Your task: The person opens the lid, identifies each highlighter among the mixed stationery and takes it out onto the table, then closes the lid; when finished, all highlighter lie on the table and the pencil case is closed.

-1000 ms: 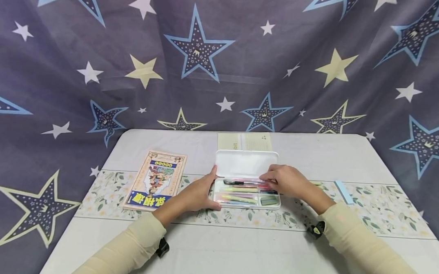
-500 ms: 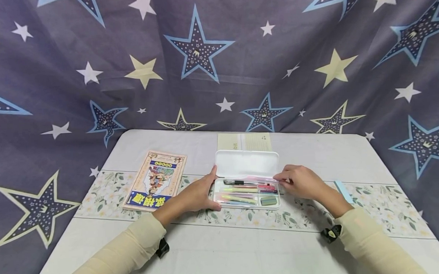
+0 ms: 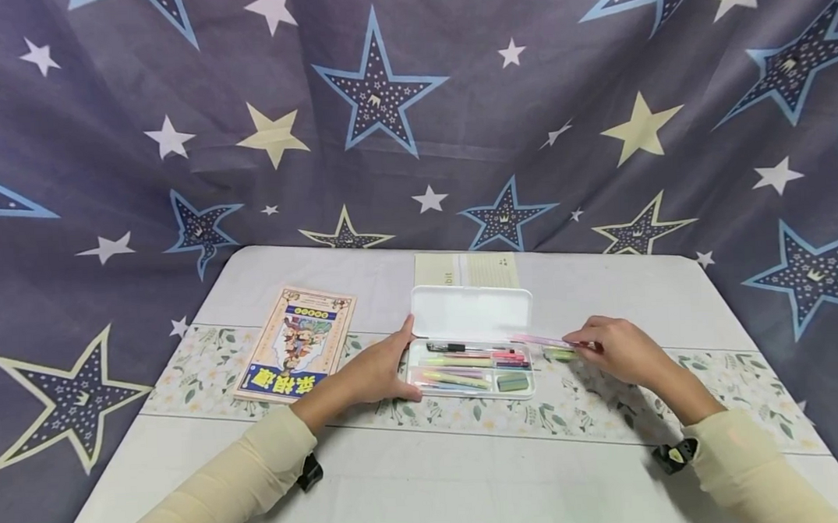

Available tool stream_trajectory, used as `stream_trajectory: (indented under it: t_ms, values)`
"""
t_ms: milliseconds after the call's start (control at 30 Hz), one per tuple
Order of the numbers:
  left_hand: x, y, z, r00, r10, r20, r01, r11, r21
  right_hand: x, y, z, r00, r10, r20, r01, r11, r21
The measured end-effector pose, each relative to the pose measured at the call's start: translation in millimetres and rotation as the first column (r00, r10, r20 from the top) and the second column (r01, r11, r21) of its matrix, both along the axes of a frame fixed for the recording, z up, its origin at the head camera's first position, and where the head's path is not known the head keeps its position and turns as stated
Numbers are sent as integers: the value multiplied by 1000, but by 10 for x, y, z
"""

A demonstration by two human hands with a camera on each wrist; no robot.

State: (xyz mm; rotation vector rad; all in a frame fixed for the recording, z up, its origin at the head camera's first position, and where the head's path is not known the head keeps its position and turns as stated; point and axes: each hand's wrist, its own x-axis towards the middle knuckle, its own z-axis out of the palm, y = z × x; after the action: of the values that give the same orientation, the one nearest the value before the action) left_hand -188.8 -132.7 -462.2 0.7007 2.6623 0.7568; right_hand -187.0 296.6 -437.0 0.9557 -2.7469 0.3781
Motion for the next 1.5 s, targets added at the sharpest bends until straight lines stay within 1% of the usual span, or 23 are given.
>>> stream_trajectory:
  t_ms: [233, 533, 700, 867, 1033, 1200, 1500]
  values:
    - [6, 5, -4, 1000, -7, 11, 7, 1000, 5, 90, 209, -75, 999, -38, -6, 38, 999, 18]
    - [-9, -1, -1, 1000, -6, 2, 6, 1000, -2, 181, 416, -123, 999, -48, -21, 49, 999, 19]
    - [-13, -1, -3, 1000, -9, 0, 9, 1000, -2, 205, 503, -167, 998, -62, -25, 63, 997, 40]
    - [-11, 1, -1, 1000, -6, -2, 6, 1000, -1, 222, 545, -175, 996, -84, -21, 86, 993, 75]
    - [-14, 0, -11, 1000, -7, -6, 6, 1000, -13, 219, 566, -191, 994, -109, 19, 107, 991, 84]
    - [-20, 2, -11, 1000, -3, 3, 3, 1000, -7, 219, 567, -213, 990, -136, 29, 133, 986, 101]
    - [-17, 4, -12, 1000, 4, 13, -4, 1000, -11, 209, 535, -219, 985, -166, 36, 163, 984, 69]
